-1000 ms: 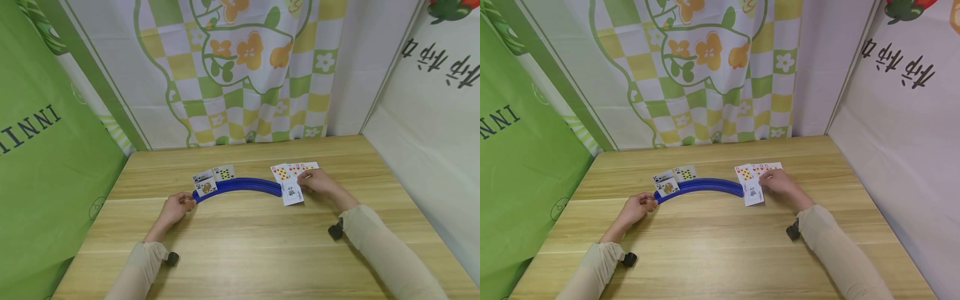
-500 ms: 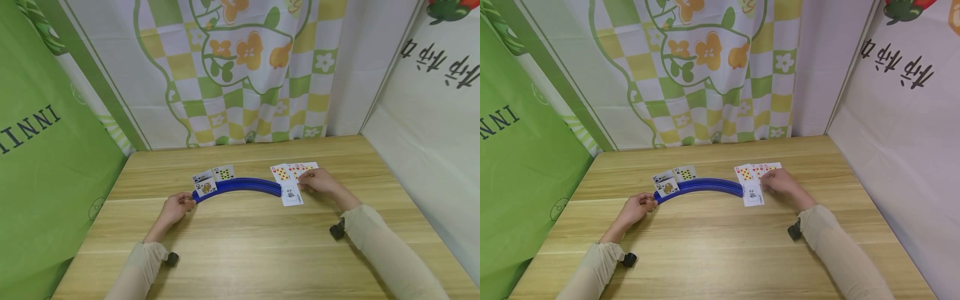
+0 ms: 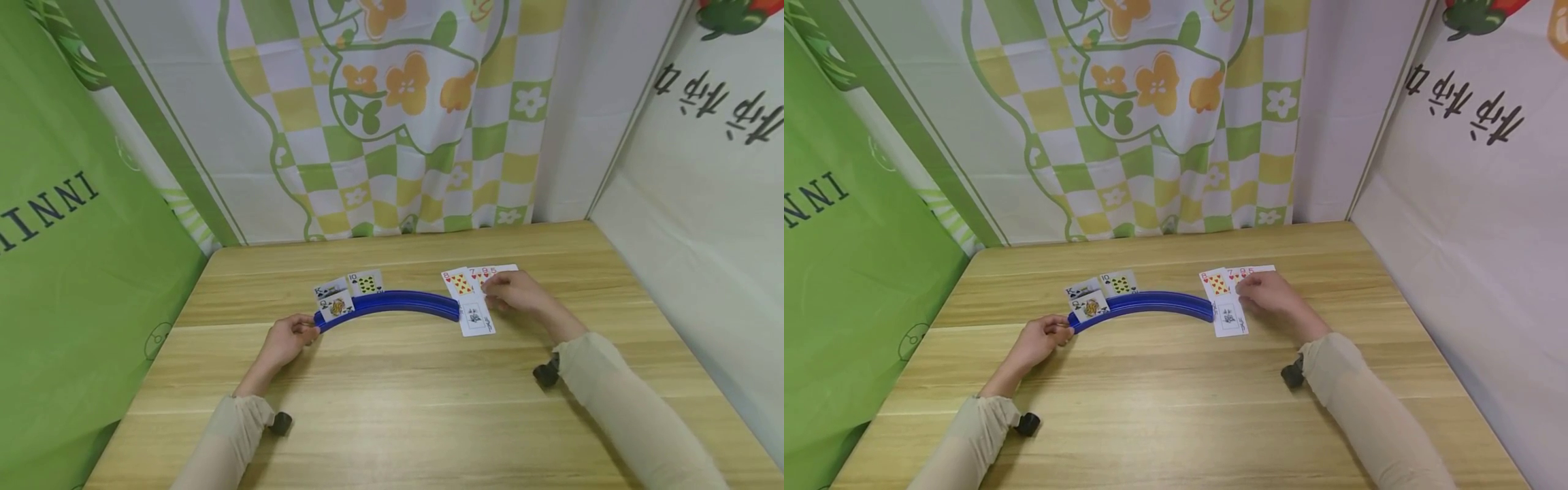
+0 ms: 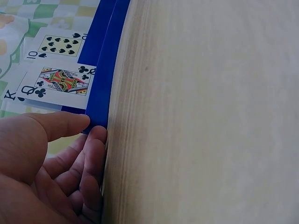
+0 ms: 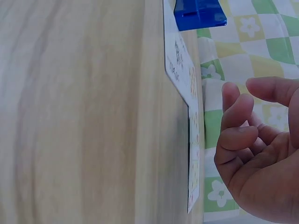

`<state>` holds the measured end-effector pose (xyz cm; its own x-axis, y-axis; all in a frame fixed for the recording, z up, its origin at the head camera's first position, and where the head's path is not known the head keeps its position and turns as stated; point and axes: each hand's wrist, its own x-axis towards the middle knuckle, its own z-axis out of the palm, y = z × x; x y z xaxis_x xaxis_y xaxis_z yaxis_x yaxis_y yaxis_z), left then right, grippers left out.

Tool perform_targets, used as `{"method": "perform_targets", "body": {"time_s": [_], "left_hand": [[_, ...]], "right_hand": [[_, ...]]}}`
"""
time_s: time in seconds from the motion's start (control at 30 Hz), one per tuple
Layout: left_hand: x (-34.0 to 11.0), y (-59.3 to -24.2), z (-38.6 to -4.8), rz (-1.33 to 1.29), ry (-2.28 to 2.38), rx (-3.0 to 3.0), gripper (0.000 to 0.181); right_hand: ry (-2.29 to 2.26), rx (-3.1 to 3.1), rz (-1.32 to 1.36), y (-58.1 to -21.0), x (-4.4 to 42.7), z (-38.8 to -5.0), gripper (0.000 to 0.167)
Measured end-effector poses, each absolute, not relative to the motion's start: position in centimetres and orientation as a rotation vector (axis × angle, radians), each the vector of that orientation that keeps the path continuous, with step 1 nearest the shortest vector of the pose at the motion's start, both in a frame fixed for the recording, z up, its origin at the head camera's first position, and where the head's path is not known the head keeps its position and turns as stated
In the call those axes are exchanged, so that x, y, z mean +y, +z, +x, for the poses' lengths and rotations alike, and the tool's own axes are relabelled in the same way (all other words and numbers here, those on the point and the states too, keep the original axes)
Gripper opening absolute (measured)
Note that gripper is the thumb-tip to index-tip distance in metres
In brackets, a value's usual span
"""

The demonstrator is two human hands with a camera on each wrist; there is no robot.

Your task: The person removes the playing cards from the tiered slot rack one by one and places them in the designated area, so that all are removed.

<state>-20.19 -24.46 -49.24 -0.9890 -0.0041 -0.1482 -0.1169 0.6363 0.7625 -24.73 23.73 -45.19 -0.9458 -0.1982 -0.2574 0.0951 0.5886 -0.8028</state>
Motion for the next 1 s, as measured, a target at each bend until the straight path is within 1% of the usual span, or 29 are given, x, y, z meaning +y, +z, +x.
{"method": "perform_targets", "body": {"time_s": [0.37,0.6,0.87,1.0], "left_hand": [[-24.5,-49.3,-20.3,-0.100,1.273,2.723,0.035],[-24.5,-49.2,-20.3,-0.092,1.274,2.729,0.034],[-24.6,-49.4,-20.3,-0.094,1.272,2.725,0.033],[-24.6,-49.5,-20.3,-0.076,1.270,2.735,0.032]], "right_hand": [[-1.389,2.471,-0.083,-44.4,22.3,-25.1,0.028],[-1.383,2.472,-0.125,-44.0,21.5,-25.3,0.033],[-1.436,2.428,-0.099,-43.9,20.4,-25.5,0.033],[-1.463,2.402,-0.129,-43.9,20.0,-25.5,0.034]]}}
